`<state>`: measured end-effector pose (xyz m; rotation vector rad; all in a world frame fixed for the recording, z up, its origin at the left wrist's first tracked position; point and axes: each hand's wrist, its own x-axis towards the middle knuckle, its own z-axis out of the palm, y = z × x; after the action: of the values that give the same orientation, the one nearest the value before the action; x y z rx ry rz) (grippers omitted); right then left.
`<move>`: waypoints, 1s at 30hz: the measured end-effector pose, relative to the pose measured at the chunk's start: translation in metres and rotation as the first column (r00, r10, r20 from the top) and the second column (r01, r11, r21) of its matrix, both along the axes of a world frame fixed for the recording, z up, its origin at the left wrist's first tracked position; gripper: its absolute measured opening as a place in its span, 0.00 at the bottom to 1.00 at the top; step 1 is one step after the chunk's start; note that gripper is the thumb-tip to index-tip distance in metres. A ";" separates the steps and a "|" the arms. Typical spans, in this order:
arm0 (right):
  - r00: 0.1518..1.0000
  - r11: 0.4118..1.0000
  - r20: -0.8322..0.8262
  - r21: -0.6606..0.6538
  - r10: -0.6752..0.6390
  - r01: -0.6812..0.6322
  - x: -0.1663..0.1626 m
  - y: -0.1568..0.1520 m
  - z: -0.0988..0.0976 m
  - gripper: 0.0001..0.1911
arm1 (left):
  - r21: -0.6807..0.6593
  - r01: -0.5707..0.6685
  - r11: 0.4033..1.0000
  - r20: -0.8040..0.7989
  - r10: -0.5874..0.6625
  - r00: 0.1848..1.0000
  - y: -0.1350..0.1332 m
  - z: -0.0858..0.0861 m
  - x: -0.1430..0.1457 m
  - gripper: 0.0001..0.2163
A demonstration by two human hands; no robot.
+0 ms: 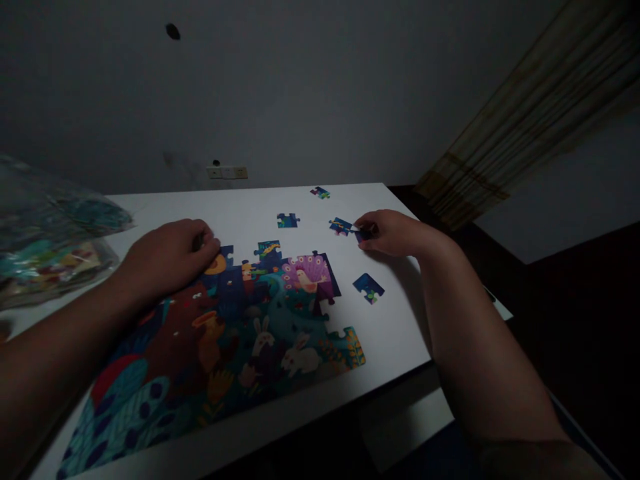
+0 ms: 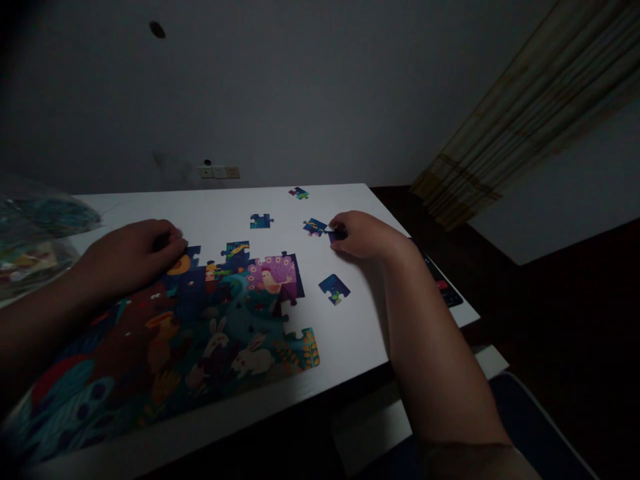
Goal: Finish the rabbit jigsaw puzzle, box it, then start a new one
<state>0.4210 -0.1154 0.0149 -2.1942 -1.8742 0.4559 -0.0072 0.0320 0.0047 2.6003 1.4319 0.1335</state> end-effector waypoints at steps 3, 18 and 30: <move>0.998 0.999 -0.056 -0.019 0.033 -0.034 -0.001 0.001 0.001 0.23 | 0.010 -0.004 1.000 -0.001 0.004 1.000 -0.001 0.001 0.000 0.15; 0.916 0.969 -0.339 0.187 0.216 -0.160 -0.040 0.003 0.010 0.16 | 0.053 -0.018 0.998 -0.009 0.019 1.000 0.003 -0.010 -0.003 0.20; 0.892 0.971 -0.387 0.137 0.236 -0.197 -0.058 0.003 0.006 0.17 | 0.079 -0.005 0.997 -0.039 0.008 0.999 0.000 -0.007 -0.001 0.21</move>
<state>0.3631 -0.1121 0.0211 -1.6765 -1.8672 0.7756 -0.0081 0.0316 -0.0020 2.6758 1.4780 0.1436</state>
